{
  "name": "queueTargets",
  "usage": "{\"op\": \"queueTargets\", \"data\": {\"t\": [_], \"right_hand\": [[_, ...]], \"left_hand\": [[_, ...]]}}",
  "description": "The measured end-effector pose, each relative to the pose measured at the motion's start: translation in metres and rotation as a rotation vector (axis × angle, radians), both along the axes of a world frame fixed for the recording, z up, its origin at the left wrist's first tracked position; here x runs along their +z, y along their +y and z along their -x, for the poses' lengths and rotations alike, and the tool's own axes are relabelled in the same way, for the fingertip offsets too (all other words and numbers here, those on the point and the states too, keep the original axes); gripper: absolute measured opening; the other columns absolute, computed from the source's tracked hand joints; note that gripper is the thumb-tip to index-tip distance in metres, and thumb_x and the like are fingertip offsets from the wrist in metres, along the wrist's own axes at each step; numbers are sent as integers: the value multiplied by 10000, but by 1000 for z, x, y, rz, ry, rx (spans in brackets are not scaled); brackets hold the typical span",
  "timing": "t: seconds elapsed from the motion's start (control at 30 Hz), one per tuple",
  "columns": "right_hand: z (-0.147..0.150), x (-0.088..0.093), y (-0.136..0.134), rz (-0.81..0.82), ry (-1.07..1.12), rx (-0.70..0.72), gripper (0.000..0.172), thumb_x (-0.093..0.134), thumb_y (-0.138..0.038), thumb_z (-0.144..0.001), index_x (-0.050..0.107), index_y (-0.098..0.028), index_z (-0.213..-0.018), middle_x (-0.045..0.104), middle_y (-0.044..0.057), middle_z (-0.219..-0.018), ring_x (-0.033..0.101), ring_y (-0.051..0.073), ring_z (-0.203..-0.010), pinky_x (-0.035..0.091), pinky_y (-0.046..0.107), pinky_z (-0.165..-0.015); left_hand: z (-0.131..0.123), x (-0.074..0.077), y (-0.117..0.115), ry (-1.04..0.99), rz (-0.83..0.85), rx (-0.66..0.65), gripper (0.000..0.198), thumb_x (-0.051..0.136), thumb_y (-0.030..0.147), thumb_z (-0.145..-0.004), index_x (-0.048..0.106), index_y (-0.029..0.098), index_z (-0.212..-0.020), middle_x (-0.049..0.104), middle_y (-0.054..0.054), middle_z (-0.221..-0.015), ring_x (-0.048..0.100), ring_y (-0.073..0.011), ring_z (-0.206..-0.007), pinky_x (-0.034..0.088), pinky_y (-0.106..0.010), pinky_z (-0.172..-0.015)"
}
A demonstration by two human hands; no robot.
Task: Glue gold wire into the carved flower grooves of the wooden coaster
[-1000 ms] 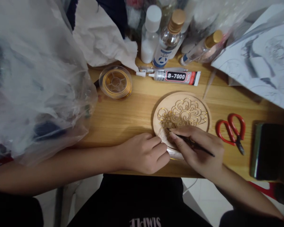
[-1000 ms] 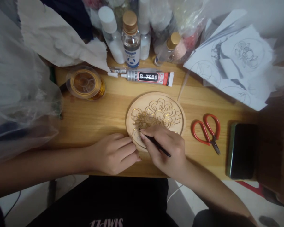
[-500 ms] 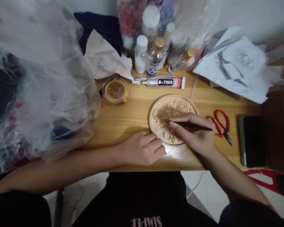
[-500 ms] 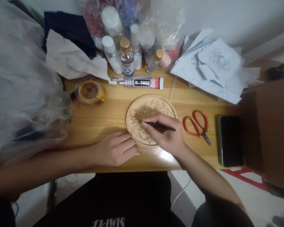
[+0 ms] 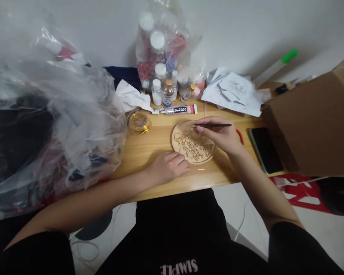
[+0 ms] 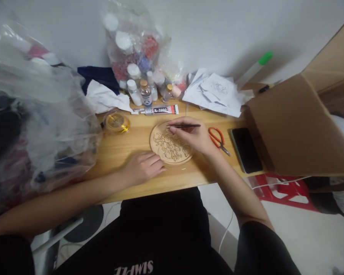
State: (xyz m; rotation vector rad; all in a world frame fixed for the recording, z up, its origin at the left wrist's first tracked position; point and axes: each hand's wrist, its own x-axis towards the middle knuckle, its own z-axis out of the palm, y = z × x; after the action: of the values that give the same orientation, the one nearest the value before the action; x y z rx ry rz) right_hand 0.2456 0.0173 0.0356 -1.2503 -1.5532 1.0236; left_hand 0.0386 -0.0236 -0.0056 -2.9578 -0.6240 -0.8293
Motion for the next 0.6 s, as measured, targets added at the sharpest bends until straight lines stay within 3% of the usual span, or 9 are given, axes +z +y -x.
{"op": "queueTargets", "data": {"t": [0.1, 0.23, 0.43, 0.6], "right_hand": [[-7, -3, 1, -74, -144, -102, 130, 678, -249, -747, 695, -190, -862, 718, 29, -845, 675, 150, -776, 566, 315, -750], [-22, -19, -3, -117, -288, -264, 116, 629, -258, -778, 683, -179, -843, 711, 46, -851, 665, 167, -804, 549, 334, -766], [-25, -32, -18, -102, -262, -316, 141, 626, -285, -779, 677, -187, -867, 716, 47, -866, 668, 174, -821, 552, 330, -770], [-24, -35, -17, -161, -239, -345, 144, 637, -306, -767, 681, -191, -841, 715, 47, -837, 668, 174, -798, 556, 336, -771]], "left_hand": [[1, -1, 0, 0, 38, 2, 342, 393, 294, -962, 536, 158, -683, 565, -12, -655, 531, -132, -603, 402, -255, -544], [2, 2, 0, -2, 80, -11, 356, 376, 296, -968, 550, 151, -693, 565, -18, -657, 531, -132, -609, 401, -252, -552], [4, 8, 1, -84, 285, 46, 294, 440, 251, -934, 592, 141, -707, 597, -19, -674, 537, -129, -616, 388, -241, -560], [6, 7, 8, -176, 443, 192, 301, 448, 233, -925, 570, 131, -669, 575, 1, -622, 513, -89, -568, 373, -202, -547]]}}
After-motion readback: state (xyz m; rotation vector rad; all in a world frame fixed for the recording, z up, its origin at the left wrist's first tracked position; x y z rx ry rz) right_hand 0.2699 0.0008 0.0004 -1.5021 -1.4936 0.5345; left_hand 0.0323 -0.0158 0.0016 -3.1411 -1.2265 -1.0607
